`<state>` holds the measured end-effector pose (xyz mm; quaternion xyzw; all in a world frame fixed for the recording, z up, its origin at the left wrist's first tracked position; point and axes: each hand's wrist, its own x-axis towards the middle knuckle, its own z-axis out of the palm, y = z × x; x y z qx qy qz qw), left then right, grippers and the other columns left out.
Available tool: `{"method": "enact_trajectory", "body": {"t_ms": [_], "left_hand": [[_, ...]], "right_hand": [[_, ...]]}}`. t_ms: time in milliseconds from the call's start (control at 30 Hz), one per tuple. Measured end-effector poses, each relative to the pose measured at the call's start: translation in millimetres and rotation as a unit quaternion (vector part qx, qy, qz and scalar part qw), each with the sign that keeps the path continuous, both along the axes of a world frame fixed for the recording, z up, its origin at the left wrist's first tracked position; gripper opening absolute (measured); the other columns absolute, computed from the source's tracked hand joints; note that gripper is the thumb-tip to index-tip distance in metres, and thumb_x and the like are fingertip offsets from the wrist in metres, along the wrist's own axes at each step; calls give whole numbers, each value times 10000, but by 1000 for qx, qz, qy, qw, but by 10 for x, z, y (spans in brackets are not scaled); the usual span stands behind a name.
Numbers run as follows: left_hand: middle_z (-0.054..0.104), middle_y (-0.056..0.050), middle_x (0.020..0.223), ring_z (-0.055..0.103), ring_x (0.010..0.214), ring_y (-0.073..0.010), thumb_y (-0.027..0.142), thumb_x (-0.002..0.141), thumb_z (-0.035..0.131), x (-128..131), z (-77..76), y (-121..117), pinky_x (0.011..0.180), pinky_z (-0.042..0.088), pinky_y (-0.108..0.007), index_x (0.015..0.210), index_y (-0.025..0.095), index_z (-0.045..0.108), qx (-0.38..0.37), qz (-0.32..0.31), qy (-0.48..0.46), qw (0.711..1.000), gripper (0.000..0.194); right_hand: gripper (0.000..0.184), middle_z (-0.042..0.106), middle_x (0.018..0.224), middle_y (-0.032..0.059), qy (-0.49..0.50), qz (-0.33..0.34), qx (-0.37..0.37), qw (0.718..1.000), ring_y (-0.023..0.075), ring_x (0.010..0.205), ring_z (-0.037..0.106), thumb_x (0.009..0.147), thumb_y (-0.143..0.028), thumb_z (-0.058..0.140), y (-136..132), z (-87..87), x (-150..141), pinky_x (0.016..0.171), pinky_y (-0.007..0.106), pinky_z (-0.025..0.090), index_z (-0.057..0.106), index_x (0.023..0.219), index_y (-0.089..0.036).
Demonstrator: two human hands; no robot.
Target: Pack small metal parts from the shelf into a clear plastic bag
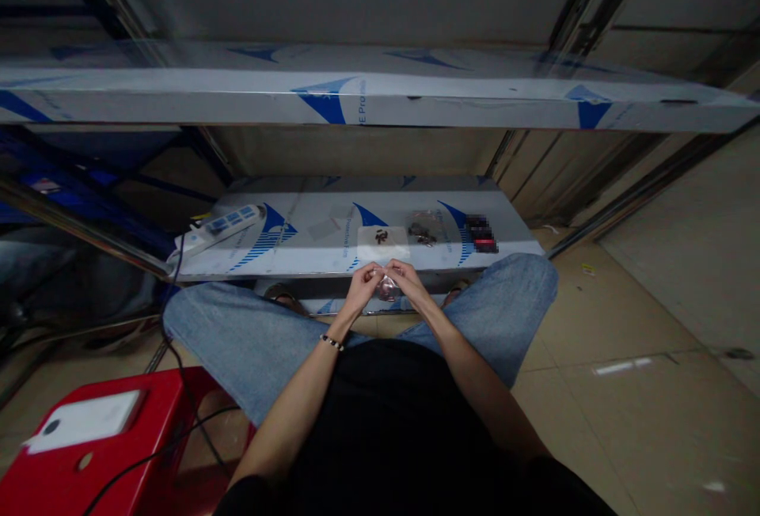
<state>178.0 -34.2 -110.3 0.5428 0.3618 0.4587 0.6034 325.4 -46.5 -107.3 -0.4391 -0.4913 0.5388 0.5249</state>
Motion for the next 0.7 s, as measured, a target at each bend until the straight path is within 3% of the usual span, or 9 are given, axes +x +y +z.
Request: {"method": "enact_trajectory", "body": {"t_ms": [200,333,533,600,700], "left_hand": [[615,-7,627,525,584,-138,435,809,723,0,14,-1,588,391,-249,719,152,662,19,22,12,1000,304],[629,-18,620,510,597,-139,430,781,739,14,-1,54,597,367,-254,663,139,689,-1,58,19,998,318],[553,4,531,443,539,-125,499,768,747,18,-63,108,541,315,-249,597,134,678,12,77,48,996,408],[606,-17,587,497,572,-145,511,801,723,-13,-30,78,544,352,-249,668,131,724,37,73,74,994,402],[714,-68,812,611,697,-182,511,873,660,-123,142,37,580,442,-254,952,143,776,69,106,76,989,394]], "right_hand": [[386,609,635,-10,33,-2,-9,999,145,589,534,718,-542,791,26,-41,31,589,255,411,596,674,-212],[409,618,588,-3,20,-57,-21,998,127,526,526,640,-525,849,92,-80,92,546,249,415,606,617,-197],[412,665,570,41,-35,-56,-26,998,167,458,589,646,-564,808,116,-90,122,482,275,466,668,641,-176],[382,648,554,31,-60,-81,-4,995,168,439,570,671,-548,778,154,-88,180,447,276,451,675,650,-181],[338,614,543,9,-78,-144,30,986,166,451,535,691,-524,736,354,-28,415,423,272,430,666,661,-195]]}}
